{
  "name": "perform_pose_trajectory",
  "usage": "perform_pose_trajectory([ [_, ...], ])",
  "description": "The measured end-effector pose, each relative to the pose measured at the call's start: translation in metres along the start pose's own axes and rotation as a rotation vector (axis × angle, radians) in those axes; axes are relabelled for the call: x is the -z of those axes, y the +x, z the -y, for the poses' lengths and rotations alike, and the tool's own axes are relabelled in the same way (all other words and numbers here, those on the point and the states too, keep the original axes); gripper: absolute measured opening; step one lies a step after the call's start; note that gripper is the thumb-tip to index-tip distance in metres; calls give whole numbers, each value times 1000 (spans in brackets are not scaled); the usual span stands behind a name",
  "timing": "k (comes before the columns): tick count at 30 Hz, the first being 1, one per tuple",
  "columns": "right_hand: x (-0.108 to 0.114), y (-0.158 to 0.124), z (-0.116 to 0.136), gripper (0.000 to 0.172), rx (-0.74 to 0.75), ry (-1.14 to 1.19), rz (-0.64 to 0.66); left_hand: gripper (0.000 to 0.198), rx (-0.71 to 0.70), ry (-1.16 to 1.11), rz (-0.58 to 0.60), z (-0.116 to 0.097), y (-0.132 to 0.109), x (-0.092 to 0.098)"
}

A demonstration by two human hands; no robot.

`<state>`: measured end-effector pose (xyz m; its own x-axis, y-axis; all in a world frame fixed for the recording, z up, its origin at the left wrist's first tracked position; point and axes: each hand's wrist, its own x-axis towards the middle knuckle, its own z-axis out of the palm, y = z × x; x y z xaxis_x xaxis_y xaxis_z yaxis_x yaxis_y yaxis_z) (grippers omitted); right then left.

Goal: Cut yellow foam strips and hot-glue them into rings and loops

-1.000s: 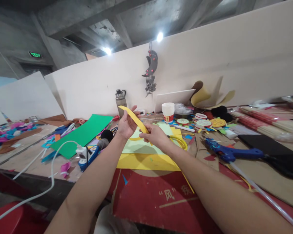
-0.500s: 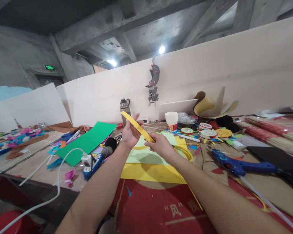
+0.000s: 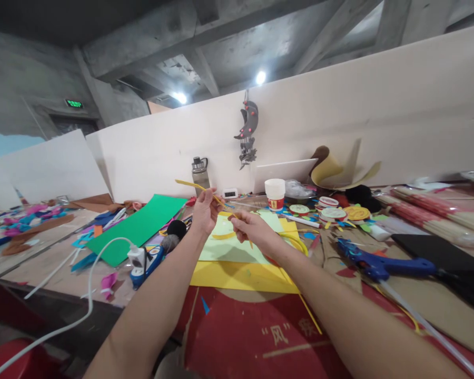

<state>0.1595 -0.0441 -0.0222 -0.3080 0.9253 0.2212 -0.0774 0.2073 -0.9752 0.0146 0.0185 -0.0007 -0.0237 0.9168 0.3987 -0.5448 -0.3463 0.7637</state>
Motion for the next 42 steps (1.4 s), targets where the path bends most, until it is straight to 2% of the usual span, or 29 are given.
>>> perform_pose_trajectory([
  [3, -2, -4, -2, 24, -109, -16, 22, 30, -94, 278, -14, 3, 0, 1],
  [5, -2, -6, -1, 25, -157, 20, 40, 32, -72, 384, 90, 5, -2, 2],
  [8, 0, -6, 3, 20, -216, 82, 22, 48, 51, 405, 295, 6, -5, 1],
  [10, 1, -4, 4, 18, -246, 101, 14, 50, 106, 417, 354, 7, -6, 0],
  [16, 5, -1, 0, 23, -281, 80, 35, 47, 117, 487, 377, 12, -7, -1],
  [23, 3, -2, 5, 27, -314, -32, -43, 38, 138, 477, 373, 15, -9, -2],
  [26, 2, -3, 6, 32, -271, -2, 22, 27, 106, 578, 343, 16, -6, 1],
  [28, 2, -3, 3, 41, -248, 2, 39, 21, 84, 639, 315, 17, -4, 4],
  [31, 4, 0, -5, 50, -173, -148, -91, 16, 146, 620, 283, 18, -2, 6],
  [34, 8, 3, -10, 39, 14, -371, -276, 18, 236, 575, 279, 18, -2, 7],
  [36, 11, 5, -10, 30, 146, -492, -401, 24, 274, 555, 320, 16, -3, 7],
  [38, 14, 8, -8, 26, 224, -523, -485, 30, 320, 532, 416, 14, -5, 5],
  [40, 17, 11, -6, 28, 239, -429, -468, 33, 385, 507, 519, 12, -9, 2],
  [42, 19, 12, -4, 31, 231, -302, -373, 33, 453, 476, 586, 13, -14, -3],
])
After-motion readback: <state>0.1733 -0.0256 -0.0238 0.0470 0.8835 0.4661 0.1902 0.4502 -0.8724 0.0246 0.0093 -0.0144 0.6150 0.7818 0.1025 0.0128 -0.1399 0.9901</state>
